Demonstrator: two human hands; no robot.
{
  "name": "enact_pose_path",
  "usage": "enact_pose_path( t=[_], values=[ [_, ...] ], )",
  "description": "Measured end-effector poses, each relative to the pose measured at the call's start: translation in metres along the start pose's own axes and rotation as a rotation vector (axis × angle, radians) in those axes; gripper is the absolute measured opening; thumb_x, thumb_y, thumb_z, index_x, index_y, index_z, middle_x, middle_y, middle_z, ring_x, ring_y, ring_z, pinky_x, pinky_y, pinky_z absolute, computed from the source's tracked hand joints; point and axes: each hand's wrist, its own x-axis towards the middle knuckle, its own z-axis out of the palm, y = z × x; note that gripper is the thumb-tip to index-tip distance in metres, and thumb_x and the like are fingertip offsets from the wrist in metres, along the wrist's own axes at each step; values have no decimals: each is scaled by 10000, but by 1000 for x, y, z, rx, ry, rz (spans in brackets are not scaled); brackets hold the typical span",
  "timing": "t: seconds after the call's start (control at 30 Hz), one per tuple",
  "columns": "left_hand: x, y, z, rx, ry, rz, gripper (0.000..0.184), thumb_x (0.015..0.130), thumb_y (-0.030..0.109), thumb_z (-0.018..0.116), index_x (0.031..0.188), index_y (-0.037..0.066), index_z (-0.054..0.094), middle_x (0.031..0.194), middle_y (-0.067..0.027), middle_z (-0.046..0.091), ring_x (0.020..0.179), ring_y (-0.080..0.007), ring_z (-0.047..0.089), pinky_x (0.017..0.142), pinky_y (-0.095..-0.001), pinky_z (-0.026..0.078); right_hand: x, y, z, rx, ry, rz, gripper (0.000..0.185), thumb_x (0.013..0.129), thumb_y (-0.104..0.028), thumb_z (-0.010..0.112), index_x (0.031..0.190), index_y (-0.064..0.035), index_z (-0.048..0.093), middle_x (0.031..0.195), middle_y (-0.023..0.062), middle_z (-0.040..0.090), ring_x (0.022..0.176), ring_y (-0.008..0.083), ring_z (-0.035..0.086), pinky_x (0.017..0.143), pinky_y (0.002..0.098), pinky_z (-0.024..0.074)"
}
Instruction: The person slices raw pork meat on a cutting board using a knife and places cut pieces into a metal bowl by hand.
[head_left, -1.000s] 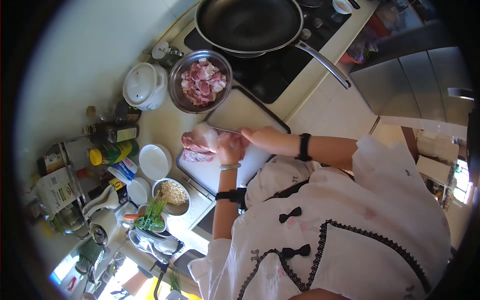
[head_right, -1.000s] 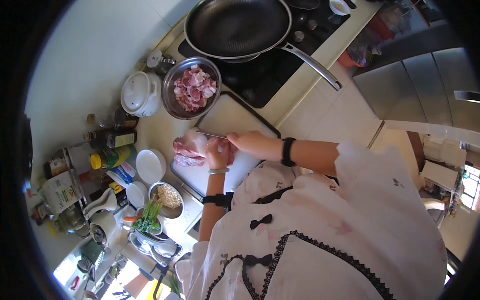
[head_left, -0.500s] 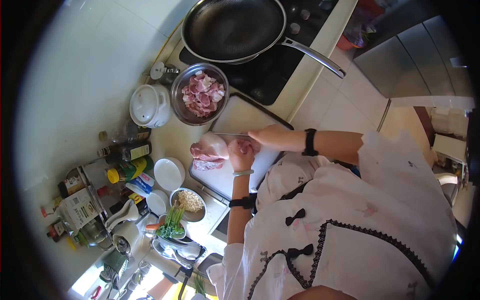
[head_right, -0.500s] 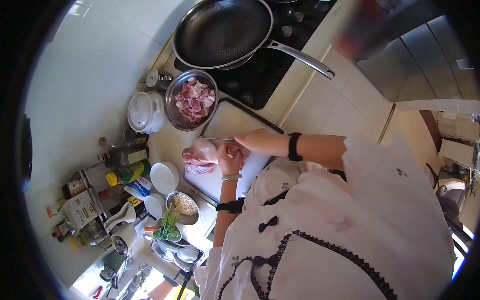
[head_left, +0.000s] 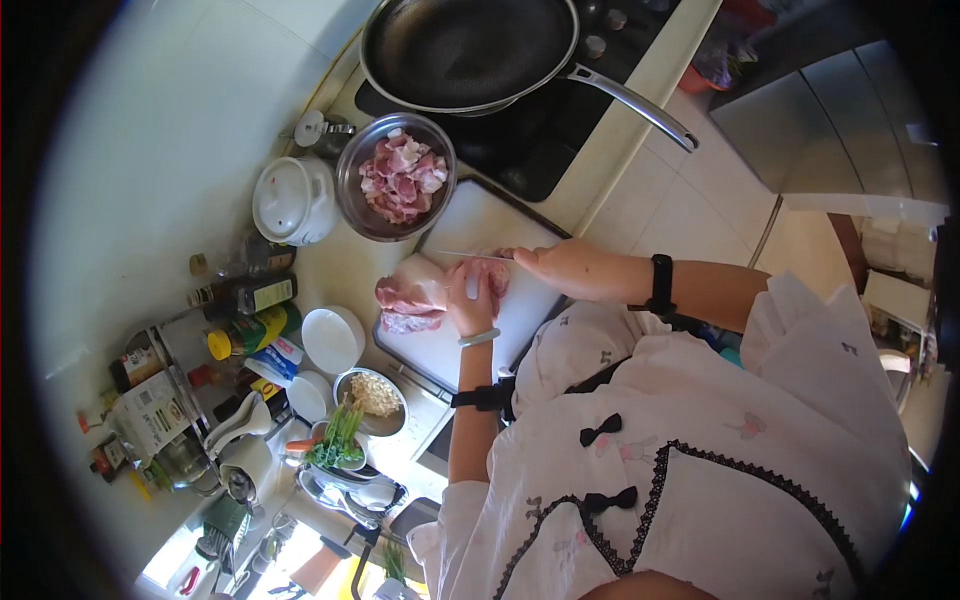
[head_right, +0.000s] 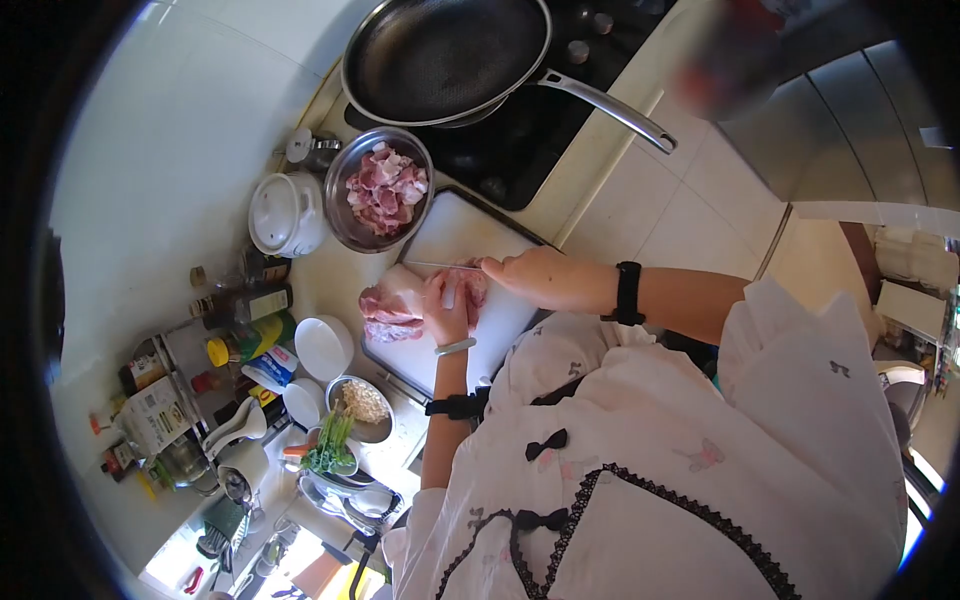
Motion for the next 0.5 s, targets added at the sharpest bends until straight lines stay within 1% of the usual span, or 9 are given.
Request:
enact_pose_path(
  t=[0.03,0.07,0.13,0.17,0.3,0.37,0.4,0.47,0.5],
  values=[
    [0,-3,2,55,15,112,243,745,104,682,956,-6,634,1006,-176,622,922,-323,583,848,-404,451,0,-1,0,-19,-69,29,255,864,-102,439,1092,11,420,695,166,576,610,334,603,509,413,471],
    [0,-5,5,50,17,106,243,745,104,682,956,-6,634,1006,-176,622,922,-323,583,848,-404,451,0,-2,0,-39,-139,60,248,884,-117,425,1096,12,422,701,170,575,619,334,602,514,416,470],
    [3,-3,9,102,-89,148,181,748,103,675,907,19,660,992,-162,636,928,-319,585,848,-397,451,0,3,11,-21,-135,95,247,908,-147,395,1106,-2,426,712,169,580,629,336,602,525,418,470],
    [4,-2,11,99,-85,143,181,748,103,675,907,19,660,992,-162,636,928,-319,585,848,-397,451,0,6,15,-3,-126,125,253,933,-178,364,1116,-17,430,722,169,585,639,337,602,536,420,470],
    [-1,-3,14,146,-15,149,139,758,82,648,888,37,667,961,-143,644,930,-316,585,828,-400,460,11,1,2,76,-195,162,253,917,-171,388,1105,-11,445,765,178,612,694,345,623,561,440,484],
    [0,-3,15,152,7,142,136,759,79,644,887,37,666,959,-140,642,930,-313,585,819,-401,465,34,0,6,112,-208,153,275,934,-205,358,1141,-50,449,789,168,626,711,345,626,571,443,485],
    [0,-4,15,154,18,157,136,757,78,646,886,36,663,955,-139,641,926,-313,587,810,-401,469,47,0,11,111,-211,151,275,934,-205,358,1141,-50,449,789,168,626,711,345,626,571,443,485],
    [-1,-5,11,156,28,169,137,755,77,648,885,36,659,951,-139,639,921,-313,589,802,-402,473,67,2,28,470,-169,212,296,945,-244,329,1151,-70,452,810,159,633,712,345,627,575,447,483],
    [0,-7,8,128,6,176,137,754,74,640,885,33,648,952,-150,630,910,-327,586,797,-407,472,69,5,32,465,-170,209,296,945,-244,329,1151,-70,452,810,159,633,712,345,627,575,447,483]
  ],
)
